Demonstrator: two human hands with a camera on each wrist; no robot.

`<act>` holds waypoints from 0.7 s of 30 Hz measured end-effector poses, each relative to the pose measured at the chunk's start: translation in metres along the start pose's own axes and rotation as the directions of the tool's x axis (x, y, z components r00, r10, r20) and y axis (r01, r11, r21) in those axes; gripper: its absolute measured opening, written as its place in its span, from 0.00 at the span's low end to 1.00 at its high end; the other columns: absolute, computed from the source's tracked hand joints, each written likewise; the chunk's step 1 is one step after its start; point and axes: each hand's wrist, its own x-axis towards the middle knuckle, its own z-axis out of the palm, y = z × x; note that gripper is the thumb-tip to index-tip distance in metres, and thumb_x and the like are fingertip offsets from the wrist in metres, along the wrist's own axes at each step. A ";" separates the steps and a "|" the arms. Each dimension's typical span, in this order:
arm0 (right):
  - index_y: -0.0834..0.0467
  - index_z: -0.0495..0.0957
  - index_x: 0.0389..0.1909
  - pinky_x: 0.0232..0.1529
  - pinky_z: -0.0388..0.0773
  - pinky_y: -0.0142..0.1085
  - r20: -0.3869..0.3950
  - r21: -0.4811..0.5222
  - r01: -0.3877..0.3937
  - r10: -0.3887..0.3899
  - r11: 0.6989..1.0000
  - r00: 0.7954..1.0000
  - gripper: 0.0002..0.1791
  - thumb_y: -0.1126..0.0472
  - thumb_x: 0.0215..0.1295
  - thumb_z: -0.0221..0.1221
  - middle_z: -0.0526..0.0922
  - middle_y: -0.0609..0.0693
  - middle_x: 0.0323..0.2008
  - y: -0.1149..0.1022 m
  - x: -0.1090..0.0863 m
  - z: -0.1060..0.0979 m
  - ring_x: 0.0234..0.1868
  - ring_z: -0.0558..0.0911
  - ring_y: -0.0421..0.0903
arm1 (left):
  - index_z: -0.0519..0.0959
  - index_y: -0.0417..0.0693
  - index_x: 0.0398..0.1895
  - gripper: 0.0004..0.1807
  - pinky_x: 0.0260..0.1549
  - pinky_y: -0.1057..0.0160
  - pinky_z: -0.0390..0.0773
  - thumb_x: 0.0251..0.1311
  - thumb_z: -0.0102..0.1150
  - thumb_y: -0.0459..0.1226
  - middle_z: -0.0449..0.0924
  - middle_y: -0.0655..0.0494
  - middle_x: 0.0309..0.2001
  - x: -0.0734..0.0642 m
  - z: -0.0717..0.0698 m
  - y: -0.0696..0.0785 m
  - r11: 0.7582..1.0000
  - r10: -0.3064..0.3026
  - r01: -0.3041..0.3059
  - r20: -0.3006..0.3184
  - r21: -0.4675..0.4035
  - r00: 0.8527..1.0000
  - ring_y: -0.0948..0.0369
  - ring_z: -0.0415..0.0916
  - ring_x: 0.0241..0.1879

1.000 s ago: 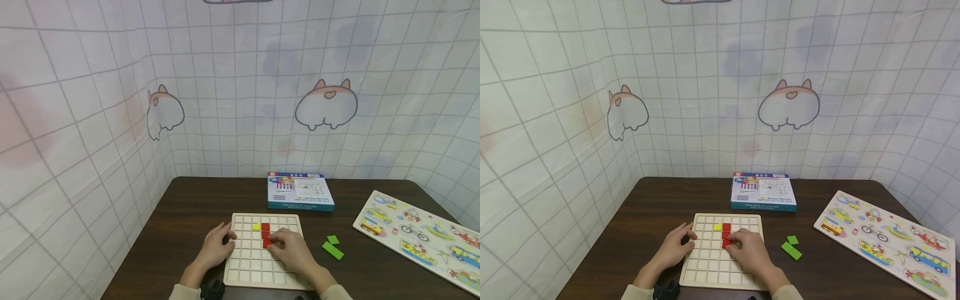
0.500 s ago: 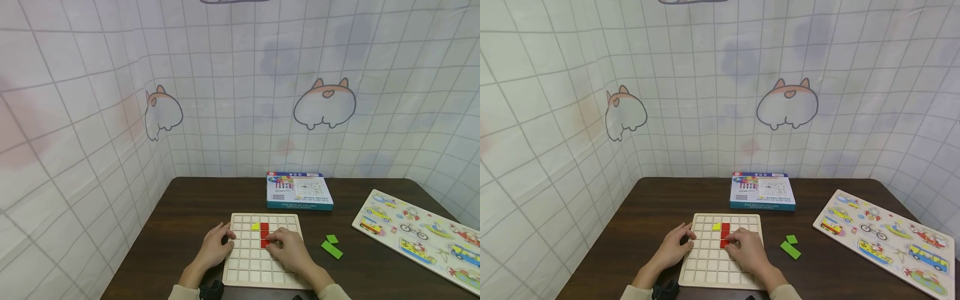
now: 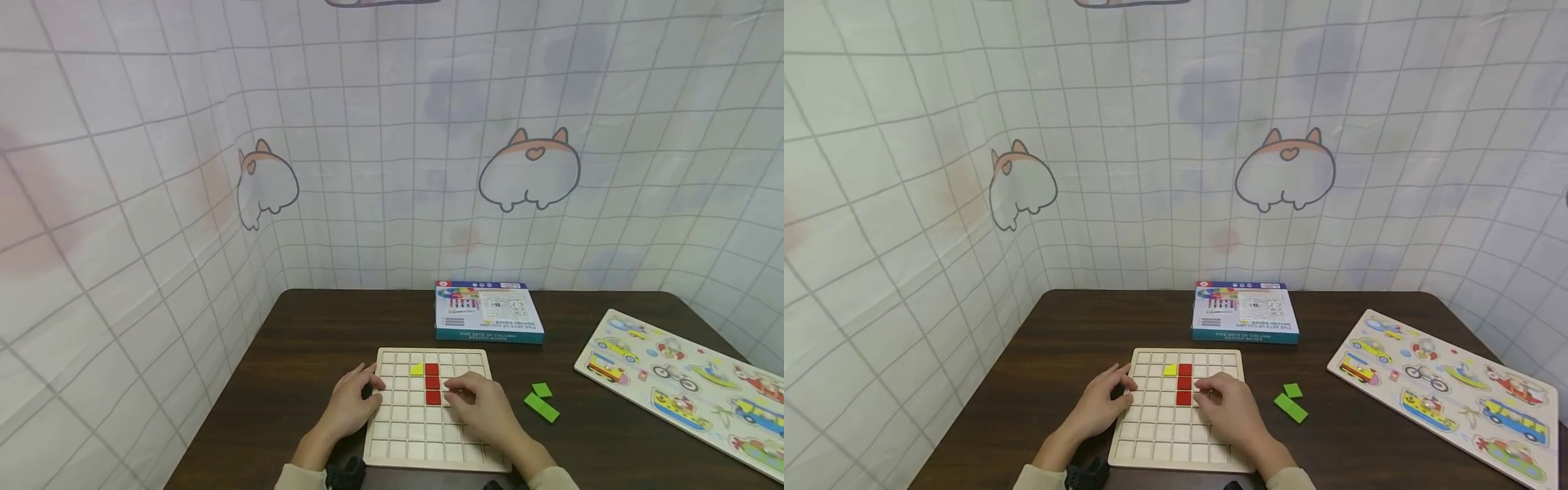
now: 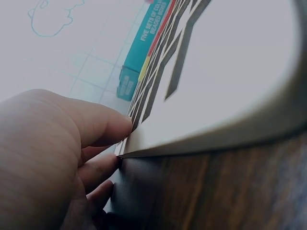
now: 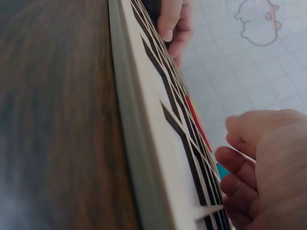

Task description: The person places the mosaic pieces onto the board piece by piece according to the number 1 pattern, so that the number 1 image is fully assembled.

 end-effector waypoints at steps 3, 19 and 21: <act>0.50 0.86 0.37 0.37 0.78 0.32 -0.039 -0.031 0.023 -0.024 0.999 0.999 0.08 0.63 0.57 0.68 0.82 0.35 0.33 0.001 -0.003 -0.004 0.33 0.78 0.34 | 0.79 0.54 0.36 0.04 0.66 0.33 0.48 0.61 0.58 0.34 0.66 0.41 0.69 -0.001 0.000 0.000 1.000 0.007 -0.007 0.007 0.002 1.000 0.42 0.54 0.72; 0.55 0.86 0.37 0.34 0.78 0.38 -0.268 -0.162 0.037 -0.080 0.986 0.960 0.06 0.66 0.59 0.66 0.84 0.42 0.34 0.028 -0.007 -0.047 0.35 0.81 0.40 | 0.80 0.53 0.36 0.04 0.67 0.34 0.49 0.61 0.57 0.35 0.65 0.41 0.70 0.000 -0.001 0.000 1.000 -0.008 0.008 0.024 0.005 1.000 0.42 0.54 0.72; 0.55 0.86 0.37 0.37 0.79 0.41 -0.304 -0.183 0.035 -0.090 0.982 0.948 0.06 0.66 0.59 0.66 0.85 0.44 0.34 0.031 -0.006 -0.054 0.37 0.82 0.42 | 0.80 0.54 0.36 0.04 0.67 0.34 0.48 0.62 0.57 0.35 0.64 0.41 0.70 0.001 -0.002 0.001 1.000 -0.005 0.004 0.025 0.004 1.000 0.42 0.54 0.72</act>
